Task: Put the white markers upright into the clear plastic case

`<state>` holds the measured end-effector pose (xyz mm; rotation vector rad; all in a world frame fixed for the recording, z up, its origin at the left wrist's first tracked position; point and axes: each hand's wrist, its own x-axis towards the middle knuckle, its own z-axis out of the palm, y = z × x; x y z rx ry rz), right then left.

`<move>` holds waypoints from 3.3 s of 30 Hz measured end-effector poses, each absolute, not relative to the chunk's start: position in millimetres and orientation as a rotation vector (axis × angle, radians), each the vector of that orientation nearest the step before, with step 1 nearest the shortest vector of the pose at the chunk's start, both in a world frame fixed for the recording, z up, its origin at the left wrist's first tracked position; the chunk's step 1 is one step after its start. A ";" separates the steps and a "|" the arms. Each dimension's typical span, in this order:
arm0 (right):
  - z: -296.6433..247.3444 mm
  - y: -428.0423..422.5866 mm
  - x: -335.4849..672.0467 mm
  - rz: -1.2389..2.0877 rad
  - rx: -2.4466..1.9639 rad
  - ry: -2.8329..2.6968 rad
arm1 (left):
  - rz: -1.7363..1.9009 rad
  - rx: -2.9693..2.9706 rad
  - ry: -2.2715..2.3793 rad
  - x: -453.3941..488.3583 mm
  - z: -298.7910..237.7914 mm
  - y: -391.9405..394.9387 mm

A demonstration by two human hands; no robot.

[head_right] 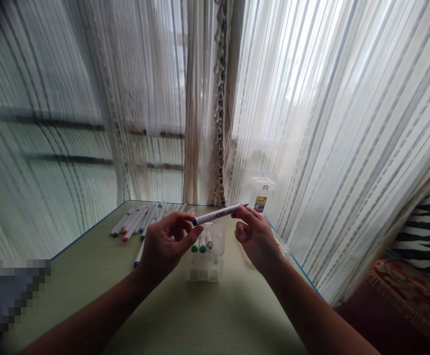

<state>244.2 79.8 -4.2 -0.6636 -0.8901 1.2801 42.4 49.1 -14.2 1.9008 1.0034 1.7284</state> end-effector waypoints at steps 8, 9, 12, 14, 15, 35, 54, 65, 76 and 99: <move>-5.9 81.5 243.4 1.283 -0.638 -0.893 | 1.720 1.897 1.001 40.1 -15.5 51.2; -6.0 81.5 243.4 1.282 -0.635 -0.898 | 1.721 1.893 1.013 39.7 -15.9 51.6; -5.7 81.0 243.5 1.276 -0.628 -0.907 | 1.716 1.894 1.044 39.1 -16.6 52.4; -5.4 80.6 243.7 1.275 -0.623 -0.904 | 1.711 1.900 1.057 38.9 -16.5 52.7; -5.4 80.5 243.8 1.276 -0.620 -0.903 | 1.712 1.900 1.063 38.9 -16.3 52.8; -1.4 76.2 242.9 1.325 -0.670 -0.801 | 1.734 1.869 0.986 42.1 -17.9 51.5; -2.3 76.8 239.3 1.285 -0.727 -0.792 | 1.728 1.823 0.981 42.7 -14.3 49.2; -3.5 77.0 239.8 1.288 -0.695 -0.817 | 1.730 1.803 0.946 43.3 -16.4 50.3; -7.3 78.8 240.8 1.273 -0.712 -0.854 | 1.752 1.798 0.961 45.0 -13.4 47.3; -8.7 77.4 240.4 1.253 -0.639 -0.934 | 1.703 1.807 0.986 41.1 -18.1 53.1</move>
